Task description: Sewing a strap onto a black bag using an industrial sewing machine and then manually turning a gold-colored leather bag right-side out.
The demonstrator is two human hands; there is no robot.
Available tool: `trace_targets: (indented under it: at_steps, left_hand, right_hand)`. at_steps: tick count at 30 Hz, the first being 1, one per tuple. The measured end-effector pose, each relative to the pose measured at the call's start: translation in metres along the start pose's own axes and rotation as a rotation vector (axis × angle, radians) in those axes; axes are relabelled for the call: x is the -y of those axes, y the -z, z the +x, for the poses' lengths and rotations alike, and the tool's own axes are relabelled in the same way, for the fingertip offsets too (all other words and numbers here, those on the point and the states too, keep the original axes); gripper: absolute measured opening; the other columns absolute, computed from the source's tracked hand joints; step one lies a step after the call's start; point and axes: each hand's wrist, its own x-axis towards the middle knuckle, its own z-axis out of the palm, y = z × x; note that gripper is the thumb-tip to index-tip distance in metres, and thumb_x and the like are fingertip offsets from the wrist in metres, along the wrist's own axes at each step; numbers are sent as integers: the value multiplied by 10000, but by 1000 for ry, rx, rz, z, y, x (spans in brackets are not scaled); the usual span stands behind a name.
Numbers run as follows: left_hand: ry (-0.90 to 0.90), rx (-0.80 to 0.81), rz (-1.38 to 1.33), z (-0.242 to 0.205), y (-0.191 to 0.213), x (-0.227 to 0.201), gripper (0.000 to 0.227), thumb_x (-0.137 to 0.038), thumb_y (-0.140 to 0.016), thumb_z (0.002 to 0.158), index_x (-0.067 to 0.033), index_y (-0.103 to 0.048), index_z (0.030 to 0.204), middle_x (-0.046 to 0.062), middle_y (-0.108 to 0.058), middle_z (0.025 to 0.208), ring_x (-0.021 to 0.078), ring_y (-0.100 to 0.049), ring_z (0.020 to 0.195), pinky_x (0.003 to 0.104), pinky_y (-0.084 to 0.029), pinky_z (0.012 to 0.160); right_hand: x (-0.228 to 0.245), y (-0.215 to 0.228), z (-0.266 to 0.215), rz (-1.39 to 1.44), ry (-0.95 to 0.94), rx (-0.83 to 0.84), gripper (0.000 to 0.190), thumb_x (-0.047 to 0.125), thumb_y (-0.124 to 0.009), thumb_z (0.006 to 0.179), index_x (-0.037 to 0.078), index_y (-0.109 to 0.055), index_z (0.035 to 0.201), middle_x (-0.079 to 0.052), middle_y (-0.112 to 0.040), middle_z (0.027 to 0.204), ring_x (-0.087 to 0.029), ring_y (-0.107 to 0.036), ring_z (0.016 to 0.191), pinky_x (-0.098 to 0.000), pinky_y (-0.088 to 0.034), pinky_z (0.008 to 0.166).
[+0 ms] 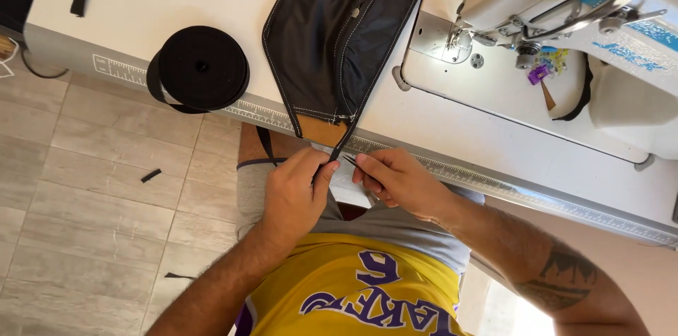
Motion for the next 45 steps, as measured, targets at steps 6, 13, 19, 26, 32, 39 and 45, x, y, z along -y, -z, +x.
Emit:
trace_targets:
  at_steps: [6,13,19,26,32,39,45]
  left_hand:
    - [-51,6,9,1,6,13,173,-182,-699,978,-67,-672,852,87,-634,688,288,-677,609,334,-521,497]
    - [-51,12,-17,2,14,17,139,-139,-710,957,-51,-687,852,116,-655,689,298,-666,573,342,-505,474]
    - [-99,28,7,2,16,15,148,-151,-684,972,-58,-684,857,110,-635,679,298,-649,558,353,-494,471]
    - [-132,39,49,-1,13,21,129,-143,-662,975,-64,-683,875,92,-609,685,288,-646,576,353,-501,499]
    - [-124,51,70,-4,10,22,128,-147,-655,973,-67,-687,880,85,-618,696,293,-660,590,354,-511,507]
    - [-152,-26,227,-15,24,49,183,-280,-633,989,-112,-676,930,66,-606,722,315,-668,617,398,-532,514]
    - [-176,-344,927,50,116,47,859,-818,-468,941,-110,-644,1394,184,-628,1231,316,-721,703,394,-571,546]
  right_hand:
    - [-1,-13,14,20,-19,10,375,257,-514,1081,-10,-642,852,-31,-408,607,-64,-334,484,-198,-281,393]
    - [3,-19,18,25,-38,-20,370,249,-529,1072,-28,-635,850,-41,-407,604,-65,-342,474,-198,-276,386]
    - [9,-26,24,4,-6,0,358,228,-546,1068,-20,-635,825,-35,-403,594,-66,-322,477,-204,-268,392]
    - [-9,-20,35,0,17,-4,372,255,-591,1064,-15,-647,814,12,-361,573,-36,-316,445,-173,-291,375]
    - [-25,-20,43,-61,104,-40,381,232,-608,1052,-18,-654,768,27,-335,519,-24,-341,388,-163,-311,362]
    - [10,-1,7,-436,301,-104,355,307,-619,1007,38,-758,822,-91,-589,491,-134,-527,482,-299,-490,493]
    - [-24,85,-18,-847,594,-571,262,238,-741,948,-4,-747,1048,-224,-716,807,-448,-717,770,-472,-577,691]
